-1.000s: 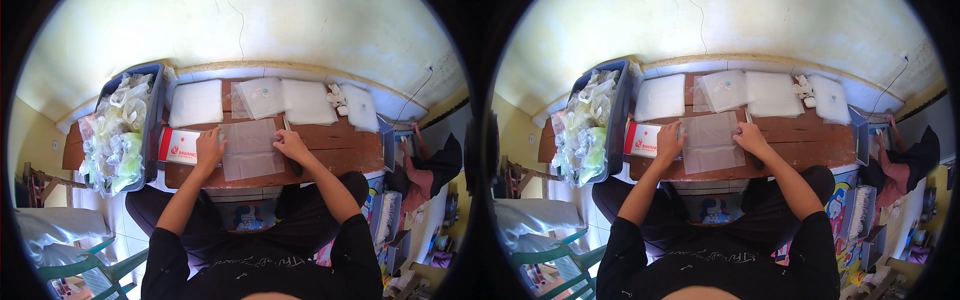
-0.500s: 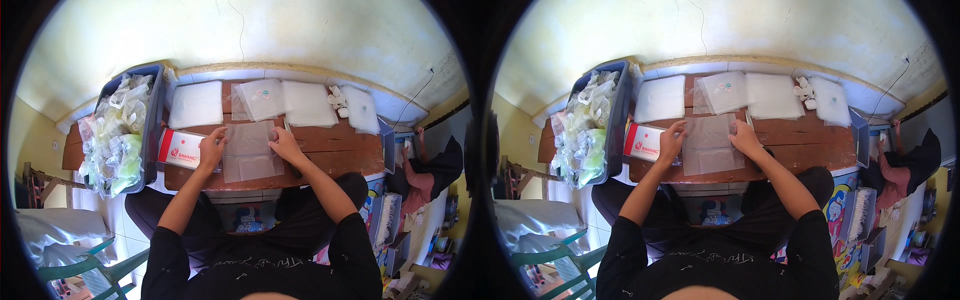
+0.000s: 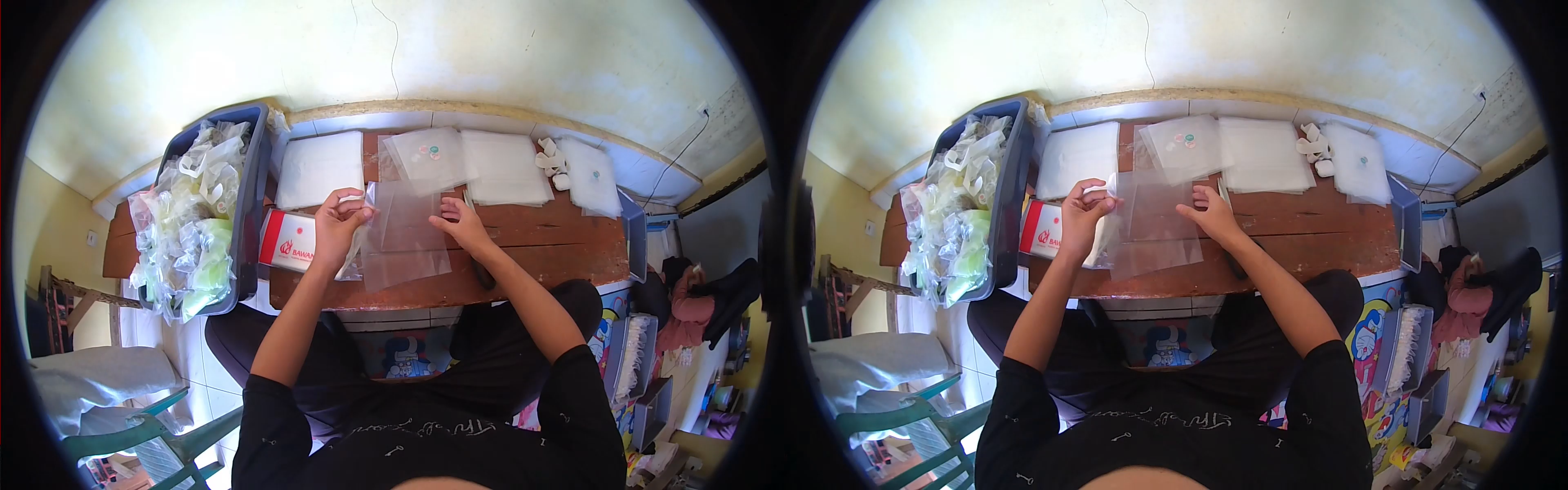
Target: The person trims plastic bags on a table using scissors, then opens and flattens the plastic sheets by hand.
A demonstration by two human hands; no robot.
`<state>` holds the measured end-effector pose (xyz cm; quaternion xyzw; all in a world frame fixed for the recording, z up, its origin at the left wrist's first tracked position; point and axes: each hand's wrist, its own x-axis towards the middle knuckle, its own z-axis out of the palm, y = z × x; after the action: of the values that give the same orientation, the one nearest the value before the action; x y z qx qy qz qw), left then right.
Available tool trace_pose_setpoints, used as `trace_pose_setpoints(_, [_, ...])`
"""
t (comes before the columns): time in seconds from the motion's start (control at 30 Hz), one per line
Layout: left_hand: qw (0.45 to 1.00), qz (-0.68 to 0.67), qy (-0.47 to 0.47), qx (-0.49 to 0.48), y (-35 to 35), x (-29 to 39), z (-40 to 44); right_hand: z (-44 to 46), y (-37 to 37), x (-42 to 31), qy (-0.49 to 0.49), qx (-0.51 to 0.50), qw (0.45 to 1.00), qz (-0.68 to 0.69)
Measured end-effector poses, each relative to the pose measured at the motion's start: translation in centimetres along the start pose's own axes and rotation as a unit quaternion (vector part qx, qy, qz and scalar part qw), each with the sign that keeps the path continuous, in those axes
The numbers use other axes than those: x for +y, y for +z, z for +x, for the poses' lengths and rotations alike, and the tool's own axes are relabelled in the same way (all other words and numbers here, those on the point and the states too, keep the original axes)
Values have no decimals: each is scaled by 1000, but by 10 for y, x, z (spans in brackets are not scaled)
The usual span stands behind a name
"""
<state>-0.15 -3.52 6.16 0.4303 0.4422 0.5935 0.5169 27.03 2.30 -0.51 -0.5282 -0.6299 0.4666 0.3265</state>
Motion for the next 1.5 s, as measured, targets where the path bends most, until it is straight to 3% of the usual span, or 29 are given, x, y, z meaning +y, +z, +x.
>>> trace_pose_setpoints(0.13, [989,-134,10,-61,-2,15,-1,-9,3,-15,32,-57,978,198])
trace_pose_setpoints(0.17, [977,-200,10,-77,-3,17,-2,-10,1,-19,32,-57,978,198])
trace_pose_setpoints(0.23, [970,-234,17,-71,-5,17,0,-11,0,-25,61,-188,953,230])
trace_pose_setpoints(0.4, [952,-304,24,-27,-9,15,2,-20,8,-32,95,-211,932,278])
trace_pose_setpoints(0.57, [982,-187,40,-6,-31,2,13,-15,3,-38,63,-149,959,234])
trace_pose_setpoints(0.63, [989,-144,29,32,-36,8,14,-11,-9,-48,-65,-102,989,85])
trace_pose_setpoints(0.7, [992,-102,15,68,-31,16,13,-14,-19,-68,-78,-118,986,85])
trace_pose_setpoints(0.77, [988,70,107,88,-26,19,13,-17,-24,-79,-90,-133,983,86])
trace_pose_setpoints(0.83, [989,80,117,53,-25,14,15,-20,-26,-85,-111,-214,955,173])
trace_pose_setpoints(0.9, [959,205,181,-76,-9,25,12,-27,-31,-97,-97,-259,948,157])
trace_pose_setpoints(0.97, [955,215,167,-120,9,36,11,-32,-36,-108,-84,-303,939,139])
trace_pose_setpoints(1.03, [956,153,107,-228,23,43,10,-35,-42,-116,-77,-369,912,160])
trace_pose_setpoints(1.07, [947,152,28,-280,25,46,13,-37,-47,-122,-77,-368,913,160])
trace_pose_setpoints(1.1, [947,152,29,-282,28,45,15,-39,-54,-128,-71,-376,913,140])
trace_pose_setpoints(1.17, [914,123,-126,-365,34,39,18,-38,-66,-128,-64,-381,915,121])
trace_pose_setpoints(1.27, [945,83,-67,-309,49,24,13,-39,-79,-120,-40,-394,896,198])
trace_pose_setpoints(1.37, [946,6,-29,-322,63,0,15,-44,-87,-119,-33,-414,885,210])
trace_pose_setpoints(1.47, [909,16,-103,-403,68,-16,22,-46,-91,-116,7,-434,872,228])
trace_pose_setpoints(1.5, [907,15,-104,-407,69,-25,23,-44,-94,-111,23,-378,898,224])
